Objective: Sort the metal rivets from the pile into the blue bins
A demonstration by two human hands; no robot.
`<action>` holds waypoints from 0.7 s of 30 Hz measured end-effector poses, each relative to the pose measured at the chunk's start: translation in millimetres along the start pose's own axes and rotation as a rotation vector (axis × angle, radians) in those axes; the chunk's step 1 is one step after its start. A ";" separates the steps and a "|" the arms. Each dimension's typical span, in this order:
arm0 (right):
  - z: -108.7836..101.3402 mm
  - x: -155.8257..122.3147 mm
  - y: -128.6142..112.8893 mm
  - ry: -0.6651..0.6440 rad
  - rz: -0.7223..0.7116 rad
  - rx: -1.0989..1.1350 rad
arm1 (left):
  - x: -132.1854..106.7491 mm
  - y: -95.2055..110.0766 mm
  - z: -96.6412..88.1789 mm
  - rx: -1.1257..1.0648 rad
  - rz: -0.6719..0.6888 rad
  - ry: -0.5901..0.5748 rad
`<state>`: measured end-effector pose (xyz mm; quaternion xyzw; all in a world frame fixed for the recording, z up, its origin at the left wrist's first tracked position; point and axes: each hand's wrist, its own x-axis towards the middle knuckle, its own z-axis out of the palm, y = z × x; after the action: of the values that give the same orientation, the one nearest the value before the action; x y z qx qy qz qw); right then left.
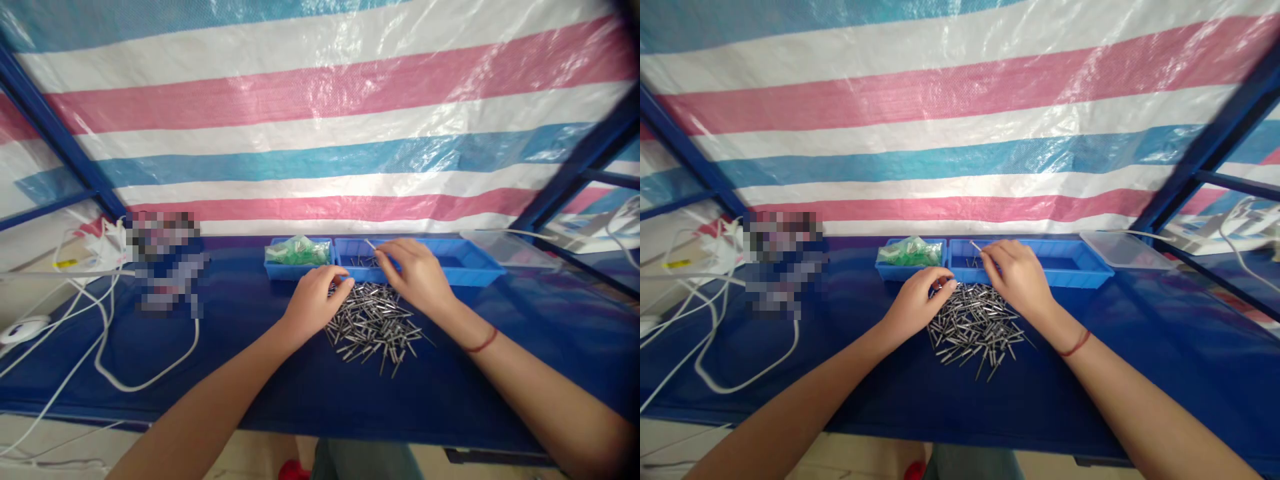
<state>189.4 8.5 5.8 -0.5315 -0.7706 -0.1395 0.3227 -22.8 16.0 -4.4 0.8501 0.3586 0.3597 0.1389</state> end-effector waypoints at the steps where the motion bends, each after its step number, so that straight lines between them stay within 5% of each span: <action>1: 1.0 2.6 1.9 -0.005 0.046 -0.054 | 0.0 -1.1 -0.6 0.013 0.015 0.003; 8: -9.6 3.9 2.8 -0.078 0.053 -0.048 | 2.9 -8.2 0.0 0.072 0.068 -0.063; 15: -22.2 -9.6 -8.2 -0.504 -0.258 0.214 | 5.0 -6.8 5.7 0.067 0.073 -0.111; 21: -10.1 -18.0 -26.8 -0.514 -0.203 0.143 | 14.8 9.0 3.2 -0.040 0.047 -0.142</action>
<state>172.6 -20.8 5.2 -0.4456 -0.8843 0.0230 0.1380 -8.8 20.2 5.3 0.8788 0.3205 0.3088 0.1723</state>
